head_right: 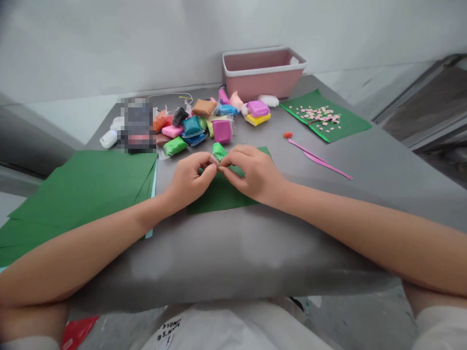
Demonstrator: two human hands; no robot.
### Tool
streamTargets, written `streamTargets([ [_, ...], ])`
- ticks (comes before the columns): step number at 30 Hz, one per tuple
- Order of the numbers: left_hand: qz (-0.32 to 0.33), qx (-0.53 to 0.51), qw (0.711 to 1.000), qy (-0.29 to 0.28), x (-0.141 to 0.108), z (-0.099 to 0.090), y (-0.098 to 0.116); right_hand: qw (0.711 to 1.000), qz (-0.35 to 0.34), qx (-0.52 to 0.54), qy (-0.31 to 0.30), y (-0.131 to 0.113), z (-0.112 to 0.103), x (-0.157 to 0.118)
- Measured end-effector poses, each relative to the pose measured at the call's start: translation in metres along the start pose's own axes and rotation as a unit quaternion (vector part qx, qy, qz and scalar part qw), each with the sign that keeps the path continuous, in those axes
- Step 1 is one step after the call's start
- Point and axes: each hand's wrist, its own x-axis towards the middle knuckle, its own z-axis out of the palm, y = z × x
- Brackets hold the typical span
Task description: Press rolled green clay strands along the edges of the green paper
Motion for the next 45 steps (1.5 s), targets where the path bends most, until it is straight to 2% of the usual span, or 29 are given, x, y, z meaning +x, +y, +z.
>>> streamTargets([
  [2,0.015,0.005,1.000,-0.001,-0.001,0.001,-0.001,1.000,0.006,-0.014,-0.014,0.002,-0.002,-0.001],
  [11,0.070,0.073,0.995,-0.022,-0.005,0.003,0.003,0.990,-0.084,-0.103,-0.051,0.000,-0.004,-0.007],
  [16,0.076,0.098,0.992,-0.020,-0.005,0.004,0.002,0.992,-0.066,-0.086,-0.067,-0.001,-0.005,-0.005],
  [22,0.089,0.103,0.990,-0.020,-0.006,0.005,0.002,0.988,-0.096,-0.112,-0.036,-0.003,-0.008,-0.003],
  [30,0.087,0.094,0.992,-0.007,-0.003,0.005,0.003,0.987,-0.038,-0.147,-0.056,-0.014,-0.007,-0.001],
  [36,0.089,0.089,0.992,0.010,-0.005,0.006,-0.002,0.995,0.040,-0.081,-0.038,-0.005,-0.019,0.008],
  [41,0.156,0.111,0.973,0.125,-0.007,0.006,-0.013,0.997,0.026,0.034,-0.062,-0.003,-0.025,0.009],
  [43,0.164,0.141,0.970,0.110,-0.008,0.004,-0.016,0.995,0.015,0.055,-0.078,-0.007,-0.025,0.009],
  [45,0.139,0.159,0.977,0.041,-0.008,0.000,-0.015,0.994,0.022,0.068,-0.086,-0.011,-0.027,0.009],
])
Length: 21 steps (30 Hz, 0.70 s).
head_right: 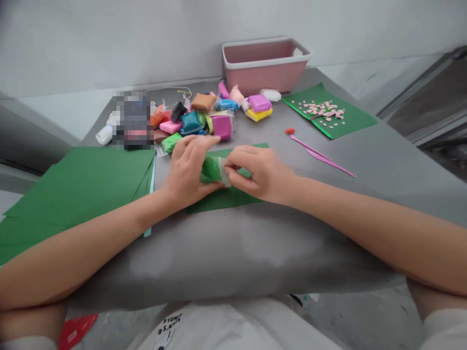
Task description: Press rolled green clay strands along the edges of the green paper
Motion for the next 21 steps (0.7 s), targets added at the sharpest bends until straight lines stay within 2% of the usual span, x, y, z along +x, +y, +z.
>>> streamTargets([
  [3,-0.046,-0.020,0.994,-0.092,0.002,-0.006,0.003,1.000,0.030,0.005,-0.003,-0.005,-0.004,0.001],
  [7,-0.083,-0.045,0.990,-0.107,0.002,-0.010,0.009,0.997,0.072,-0.002,-0.017,-0.009,-0.011,0.004],
  [10,-0.073,-0.088,0.991,-0.075,-0.002,-0.007,0.008,0.992,0.120,0.027,-0.034,-0.012,-0.012,0.005],
  [15,-0.011,-0.219,0.974,0.064,-0.002,0.004,-0.003,0.976,0.184,0.115,-0.012,-0.010,-0.013,0.006],
  [18,-0.024,-0.256,0.964,0.069,0.002,0.006,-0.008,0.963,0.203,0.178,0.009,-0.005,-0.010,0.005],
  [21,-0.055,-0.284,0.956,0.043,0.003,0.005,-0.008,0.947,0.200,0.239,0.075,-0.001,-0.004,0.003],
])
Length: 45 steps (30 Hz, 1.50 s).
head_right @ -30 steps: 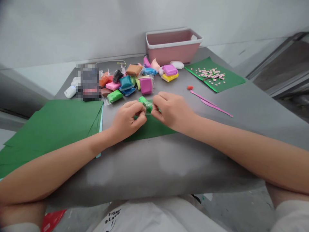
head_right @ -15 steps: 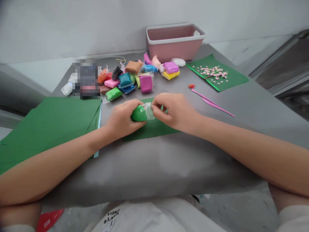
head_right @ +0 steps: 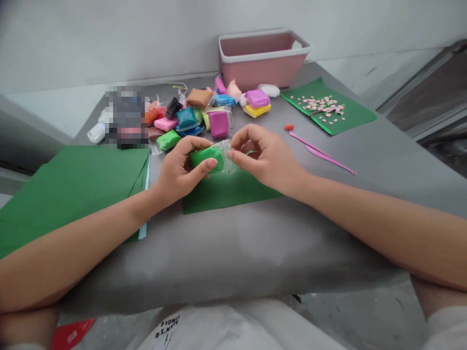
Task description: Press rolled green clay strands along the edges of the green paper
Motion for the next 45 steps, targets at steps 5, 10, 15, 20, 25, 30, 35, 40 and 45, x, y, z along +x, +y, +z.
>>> streamTargets([
  [5,-0.063,-0.068,0.996,-0.012,-0.001,0.000,0.003,0.999,-0.034,0.003,0.023,0.001,0.003,-0.002],
  [10,-0.110,-0.154,0.982,-0.014,0.001,0.003,0.000,0.994,-0.084,-0.068,0.010,0.001,0.001,-0.006],
  [15,-0.134,-0.200,0.969,-0.056,0.004,0.002,-0.002,0.984,-0.139,-0.112,-0.002,0.009,-0.002,-0.007],
  [20,-0.137,-0.231,0.960,-0.075,0.003,0.001,-0.001,0.976,-0.165,-0.137,-0.042,0.012,-0.006,-0.006],
  [25,-0.136,-0.244,0.957,-0.083,0.003,0.000,0.002,0.983,-0.151,-0.089,-0.048,0.010,-0.002,-0.008],
  [30,-0.144,-0.247,0.956,-0.071,0.005,0.001,0.007,0.997,-0.081,-0.009,-0.008,0.008,0.004,-0.009],
  [35,-0.112,-0.192,0.975,-0.020,0.005,0.004,0.004,0.998,-0.051,0.000,0.026,0.003,0.004,-0.008],
  [40,-0.032,-0.066,0.997,0.011,0.004,0.003,-0.002,1.000,-0.003,-0.008,0.010,-0.005,0.003,-0.006],
  [45,-0.006,-0.066,0.998,-0.022,0.001,0.004,0.000,1.000,0.009,0.009,-0.006,-0.004,0.003,-0.006],
])
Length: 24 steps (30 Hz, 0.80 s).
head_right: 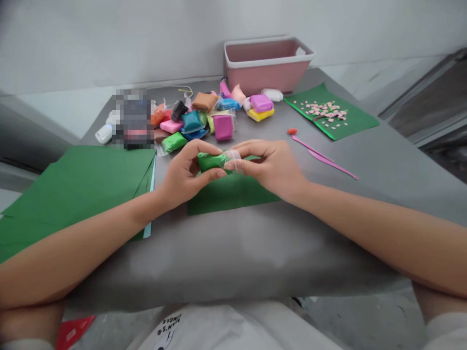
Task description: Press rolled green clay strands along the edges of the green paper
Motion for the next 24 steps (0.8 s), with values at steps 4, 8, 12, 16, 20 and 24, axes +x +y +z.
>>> streamTargets([
  [4,0.016,-0.002,1.000,0.011,-0.001,0.002,0.002,1.000,0.007,-0.003,-0.017,0.004,0.002,0.000],
  [8,0.009,-0.008,1.000,0.028,-0.001,0.003,0.002,1.000,0.009,0.005,0.002,0.003,0.005,0.001],
  [12,-0.016,-0.017,0.998,0.054,-0.001,0.005,0.001,1.000,-0.005,-0.026,0.016,-0.001,0.001,0.002],
  [16,-0.023,-0.001,0.997,0.072,-0.001,0.003,-0.001,0.997,-0.045,-0.065,0.009,0.000,-0.005,0.004],
  [20,-0.014,0.004,0.997,0.074,-0.002,0.000,-0.002,0.993,-0.060,-0.100,-0.032,0.003,-0.011,0.006],
  [24,-0.014,0.007,1.000,0.026,-0.002,-0.002,0.001,0.997,-0.009,-0.060,-0.054,0.001,-0.011,0.007],
])
